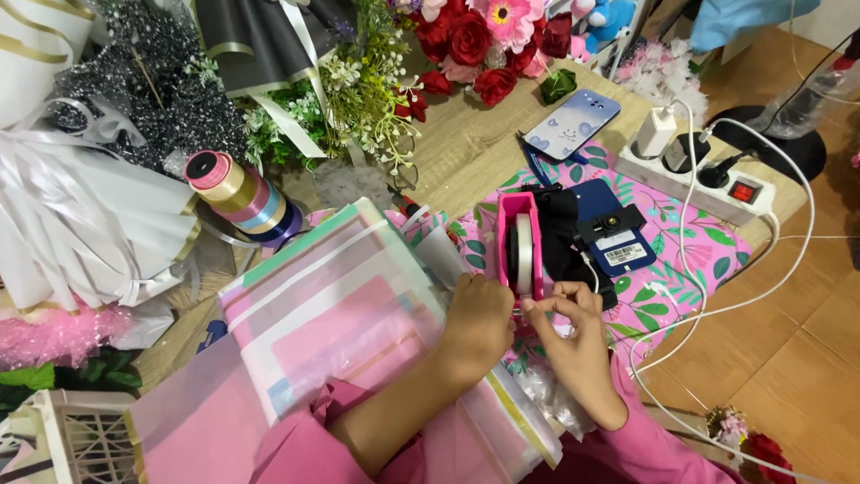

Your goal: The person applies clear adhesive tape to the edges of a pink sheet of paper using a pink tape dispenser. They repeatedly pull tape from the dispenser, cut it, and press it onto the paper's borders.

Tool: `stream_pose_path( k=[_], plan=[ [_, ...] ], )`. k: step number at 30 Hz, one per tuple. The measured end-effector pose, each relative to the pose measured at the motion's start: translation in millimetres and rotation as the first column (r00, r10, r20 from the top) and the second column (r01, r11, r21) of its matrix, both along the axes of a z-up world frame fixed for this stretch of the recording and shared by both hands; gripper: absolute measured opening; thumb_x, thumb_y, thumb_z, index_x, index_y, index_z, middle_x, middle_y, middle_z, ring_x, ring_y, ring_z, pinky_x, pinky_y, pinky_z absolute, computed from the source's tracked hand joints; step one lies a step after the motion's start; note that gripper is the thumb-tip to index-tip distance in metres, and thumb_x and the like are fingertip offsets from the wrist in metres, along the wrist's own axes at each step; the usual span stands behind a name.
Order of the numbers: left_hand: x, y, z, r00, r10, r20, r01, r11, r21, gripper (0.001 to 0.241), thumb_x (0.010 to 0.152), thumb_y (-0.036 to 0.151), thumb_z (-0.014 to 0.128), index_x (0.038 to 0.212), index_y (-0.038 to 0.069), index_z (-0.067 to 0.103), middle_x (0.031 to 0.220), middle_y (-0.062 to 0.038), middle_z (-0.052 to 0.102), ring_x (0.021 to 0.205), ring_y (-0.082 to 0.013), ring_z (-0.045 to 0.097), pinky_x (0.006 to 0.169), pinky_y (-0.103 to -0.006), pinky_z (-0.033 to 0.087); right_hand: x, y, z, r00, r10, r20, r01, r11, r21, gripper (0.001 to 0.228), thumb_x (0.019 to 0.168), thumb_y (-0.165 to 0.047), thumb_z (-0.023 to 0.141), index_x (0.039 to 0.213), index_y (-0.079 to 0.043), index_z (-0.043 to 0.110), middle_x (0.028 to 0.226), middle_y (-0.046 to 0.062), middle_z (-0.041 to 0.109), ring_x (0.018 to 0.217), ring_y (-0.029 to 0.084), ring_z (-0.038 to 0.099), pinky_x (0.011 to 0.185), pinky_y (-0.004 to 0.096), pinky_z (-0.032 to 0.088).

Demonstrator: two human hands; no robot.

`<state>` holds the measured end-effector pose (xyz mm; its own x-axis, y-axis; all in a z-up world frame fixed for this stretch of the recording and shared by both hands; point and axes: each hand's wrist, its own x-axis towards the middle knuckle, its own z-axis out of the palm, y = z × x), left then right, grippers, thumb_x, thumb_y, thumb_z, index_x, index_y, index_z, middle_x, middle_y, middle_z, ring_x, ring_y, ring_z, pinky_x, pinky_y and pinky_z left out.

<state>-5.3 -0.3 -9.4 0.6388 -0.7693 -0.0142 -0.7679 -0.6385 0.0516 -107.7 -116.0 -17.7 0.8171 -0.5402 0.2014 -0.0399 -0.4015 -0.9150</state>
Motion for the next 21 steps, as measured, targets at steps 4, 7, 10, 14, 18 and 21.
stream_pose_path(
  k=[4, 7, 10, 14, 18, 21],
  plan=[
    [-2, 0, 2, 0.995, 0.013, -0.095, -0.016, 1.0, -0.026, 0.016, 0.078, 0.023, 0.081, 0.078, 0.009, 0.073, 0.082, -0.013, 0.072, 0.092, -0.0354, 0.064, 0.094, -0.0465, 0.043, -13, 8, -21, 0.998, -0.065, -0.009, 0.065, 0.998, -0.014, 0.02, 0.089, -0.035, 0.074, 0.082, -0.017, 0.08, 0.098, -0.002, 0.053, 0.103, 0.018, 0.046, 0.097, 0.037, 0.034],
    [-1, 1, -1, 0.998, -0.004, -0.064, 0.002, 1.0, -0.026, 0.018, 0.081, 0.027, 0.081, 0.079, 0.011, 0.072, 0.082, -0.011, 0.071, 0.091, -0.0341, 0.064, 0.094, -0.046, 0.043, -18, 12, -35, 0.997, -0.07, -0.013, 0.071, 0.996, 0.059, 0.02, 0.09, -0.031, 0.075, 0.08, -0.014, 0.08, 0.098, 0.0, 0.051, 0.103, 0.018, 0.048, 0.093, 0.033, 0.039],
    [0, -2, -4, 0.999, -0.007, -0.047, 0.009, 0.999, 0.033, 0.022, 0.085, 0.033, 0.08, 0.085, 0.012, 0.073, 0.085, -0.01, 0.073, 0.092, -0.0322, 0.065, 0.093, -0.0454, 0.044, -19, 11, -41, 0.998, -0.05, 0.034, 0.047, 0.995, 0.088, 0.02, 0.091, -0.027, 0.074, 0.08, -0.011, 0.079, 0.096, 0.001, 0.049, 0.097, 0.015, 0.051, 0.081, 0.027, 0.044],
    [1, -1, -4, 0.999, -0.002, -0.041, 0.003, 1.0, 0.02, 0.024, 0.084, 0.035, 0.08, 0.084, 0.012, 0.073, 0.085, -0.012, 0.073, 0.09, -0.033, 0.066, 0.09, -0.0465, 0.044, -16, 11, -42, 0.993, -0.022, 0.119, 0.017, 0.999, 0.041, 0.02, 0.093, -0.024, 0.072, 0.082, -0.009, 0.078, 0.095, 0.003, 0.046, 0.09, 0.013, 0.054, 0.068, 0.023, 0.049],
    [3, -2, -7, 1.0, -0.005, -0.03, 0.006, 1.0, 0.03, 0.024, 0.085, 0.035, 0.08, 0.082, 0.013, 0.073, 0.083, -0.011, 0.073, 0.089, -0.0323, 0.066, 0.09, -0.0463, 0.045, -14, 10, -43, 0.993, -0.013, 0.119, 0.001, 0.995, 0.099, 0.021, 0.094, -0.023, 0.071, 0.082, -0.007, 0.077, 0.095, 0.003, 0.047, 0.089, 0.012, 0.054, 0.067, 0.021, 0.05],
    [2, -1, -8, 0.996, 0.01, -0.087, -0.008, 1.0, 0.019, 0.025, 0.086, 0.034, 0.081, 0.082, 0.011, 0.073, 0.083, -0.011, 0.073, 0.091, -0.0335, 0.065, 0.093, -0.0471, 0.044, -14, 7, -45, 0.992, 0.024, 0.123, -0.035, 0.995, 0.088, 0.024, 0.095, -0.021, 0.069, 0.074, -0.009, 0.072, 0.096, 0.003, 0.048, 0.091, 0.011, 0.054, 0.066, 0.021, 0.047]
  ],
)
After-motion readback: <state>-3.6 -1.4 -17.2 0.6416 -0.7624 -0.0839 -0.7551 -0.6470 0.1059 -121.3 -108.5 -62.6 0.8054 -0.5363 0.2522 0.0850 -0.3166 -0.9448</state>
